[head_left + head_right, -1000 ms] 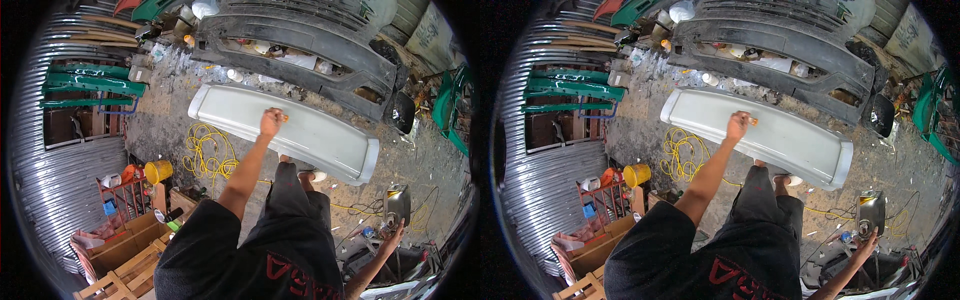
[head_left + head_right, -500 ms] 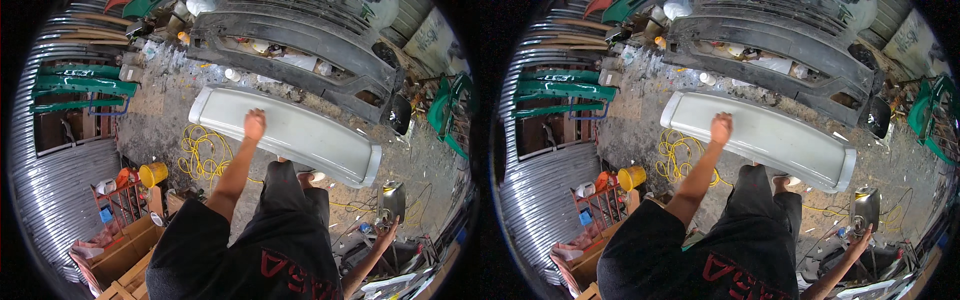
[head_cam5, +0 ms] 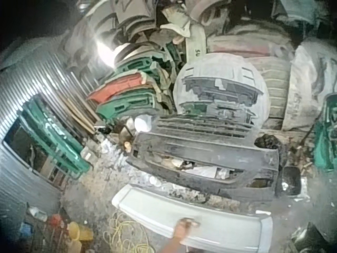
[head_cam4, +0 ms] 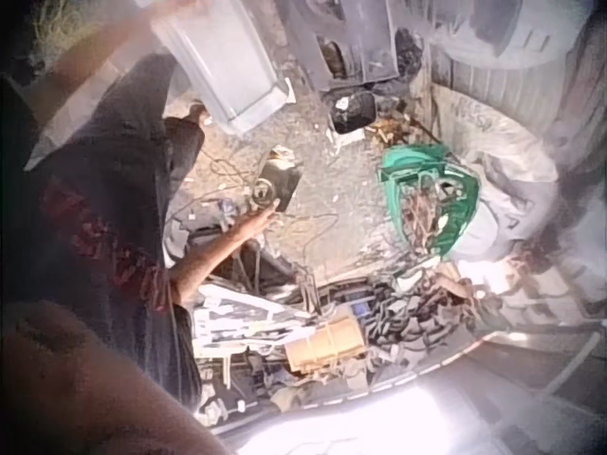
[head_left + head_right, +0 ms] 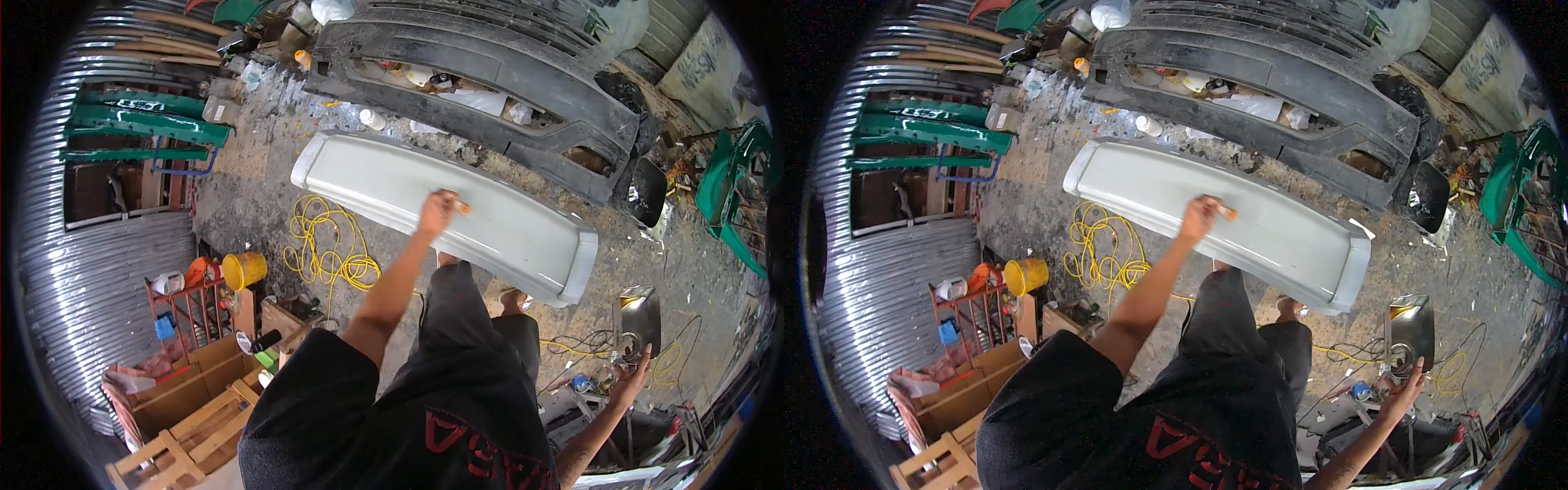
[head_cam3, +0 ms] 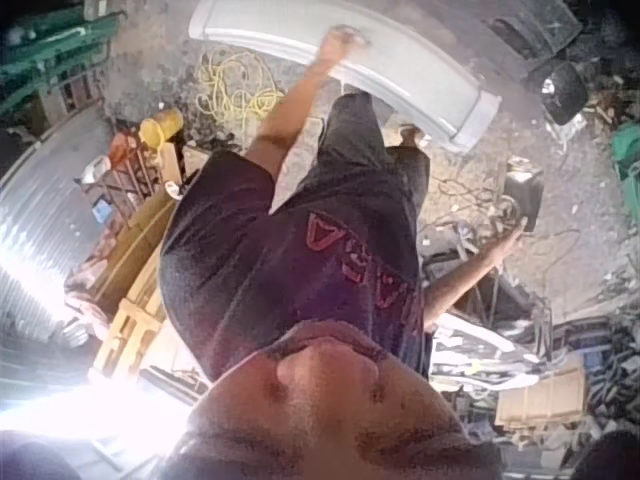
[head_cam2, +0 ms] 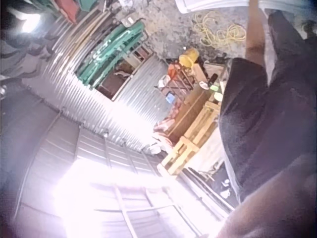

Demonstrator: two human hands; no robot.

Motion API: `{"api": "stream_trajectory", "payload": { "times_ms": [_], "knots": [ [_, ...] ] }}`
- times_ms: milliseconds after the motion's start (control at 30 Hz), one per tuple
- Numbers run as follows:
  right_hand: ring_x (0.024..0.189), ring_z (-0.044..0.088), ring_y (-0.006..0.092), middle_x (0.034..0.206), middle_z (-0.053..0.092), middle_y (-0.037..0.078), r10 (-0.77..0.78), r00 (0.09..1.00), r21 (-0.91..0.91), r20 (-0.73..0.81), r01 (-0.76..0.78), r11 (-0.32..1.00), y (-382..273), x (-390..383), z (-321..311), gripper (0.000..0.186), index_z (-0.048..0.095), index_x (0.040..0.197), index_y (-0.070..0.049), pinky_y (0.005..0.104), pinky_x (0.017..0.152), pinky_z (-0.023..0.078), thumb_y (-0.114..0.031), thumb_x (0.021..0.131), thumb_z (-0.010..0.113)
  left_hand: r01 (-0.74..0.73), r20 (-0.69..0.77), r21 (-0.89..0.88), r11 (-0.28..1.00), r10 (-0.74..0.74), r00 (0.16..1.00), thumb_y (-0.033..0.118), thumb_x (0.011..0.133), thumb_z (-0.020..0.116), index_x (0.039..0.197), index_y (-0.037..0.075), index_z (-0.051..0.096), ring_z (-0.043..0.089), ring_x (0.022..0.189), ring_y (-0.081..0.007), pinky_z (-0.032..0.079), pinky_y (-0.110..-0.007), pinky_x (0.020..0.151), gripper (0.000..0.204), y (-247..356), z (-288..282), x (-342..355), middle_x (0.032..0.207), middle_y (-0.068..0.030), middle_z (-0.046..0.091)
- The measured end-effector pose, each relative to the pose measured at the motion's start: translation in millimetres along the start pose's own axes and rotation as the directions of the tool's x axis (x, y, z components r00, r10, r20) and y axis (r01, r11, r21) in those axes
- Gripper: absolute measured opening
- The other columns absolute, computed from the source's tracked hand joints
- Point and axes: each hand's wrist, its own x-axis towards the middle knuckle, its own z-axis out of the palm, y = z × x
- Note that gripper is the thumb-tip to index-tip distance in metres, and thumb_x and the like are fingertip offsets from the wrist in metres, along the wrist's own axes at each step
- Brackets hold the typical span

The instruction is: The person applies a liquid from a metal container onto a white automotive part using a small brush.

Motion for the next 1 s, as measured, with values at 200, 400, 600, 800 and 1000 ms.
{"api": "stream_trajectory", "payload": {
  "times_ms": [200, 400, 600, 800, 1000],
  "knots": [
    [0.116, 0.055, 0.0204, 0.13, 0.049, 0.012, 0.143, 0.989, 0.049, 0.039, -0.145, 0.988, -3, 71, -35, 0.067, 0.047, 0.135, -0.004, 0.0352, 0.074, 0.057, -0.051, 0.09, 0.063, 0.04, -0.329, 0.486, 0.873, 0.14, 0.934, 0.006, 0.088, 0.056, 0.086, 0.004, 0.07, 0.064, 0.075, -0.0364, 0.052, -0.044, 0.068, 0.014, -43, -105, 8, 0.082, -0.0176, 0.066],
    [0.128, 0.047, 0.0242, 0.149, 0.031, 0.013, 0.11, 0.988, -0.002, 0.111, -0.11, 0.994, -6, 120, -64, 0.051, 0.042, 0.148, -0.02, 0.0377, 0.083, 0.054, -0.038, 0.101, 0.048, -0.044, -0.199, 0.472, 0.88, 0.155, 0.968, 0.004, 0.089, 0.054, 0.093, 0.001, 0.067, 0.06, 0.094, -0.0356, 0.051, -0.044, 0.082, 0.014, 6, -8, -18, 0.101, -0.0182, 0.066],
    [0.116, 0.058, 0.0227, 0.131, 0.052, 0.012, 0.133, 0.985, 0.003, 0.111, -0.134, 0.991, -50, 117, -16, 0.069, 0.046, 0.133, -0.002, 0.0373, 0.077, 0.057, -0.054, 0.09, 0.061, -0.307, -0.059, 0.325, 0.894, 0.343, 0.938, 0.0, 0.086, 0.057, 0.093, 0.001, 0.068, 0.063, 0.091, -0.0363, 0.053, -0.042, 0.081, 0.013, 97, 77, -58, 0.095, -0.0182, 0.068],
    [0.114, 0.06, 0.0213, 0.13, 0.052, 0.012, 0.127, 0.981, -0.048, 0.148, -0.122, 0.991, -66, 107, 14, 0.066, 0.045, 0.134, -0.002, 0.0325, 0.071, 0.059, -0.051, 0.092, 0.06, 0.057, -0.176, 0.015, 0.998, -0.053, 0.983, -0.001, 0.089, 0.057, 0.093, 0.003, 0.069, 0.059, 0.064, -0.0169, 0.048, -0.031, 0.058, 0.013, 14, 6, -39, 0.078, -0.0122, 0.067],
    [0.113, 0.06, 0.0218, 0.128, 0.053, 0.011, 0.095, 0.985, -0.033, 0.142, -0.091, 0.995, -88, 96, 45, 0.066, 0.044, 0.133, -0.002, 0.0347, 0.073, 0.059, -0.05, 0.092, 0.061, 0.142, -0.296, 0.19, 0.971, -0.081, 0.952, 0.002, 0.086, 0.058, 0.089, 0.0, 0.07, 0.064, 0.072, -0.0343, 0.051, -0.041, 0.066, 0.012, -12, -74, -20, 0.08, -0.0198, 0.066]
  ]
}}
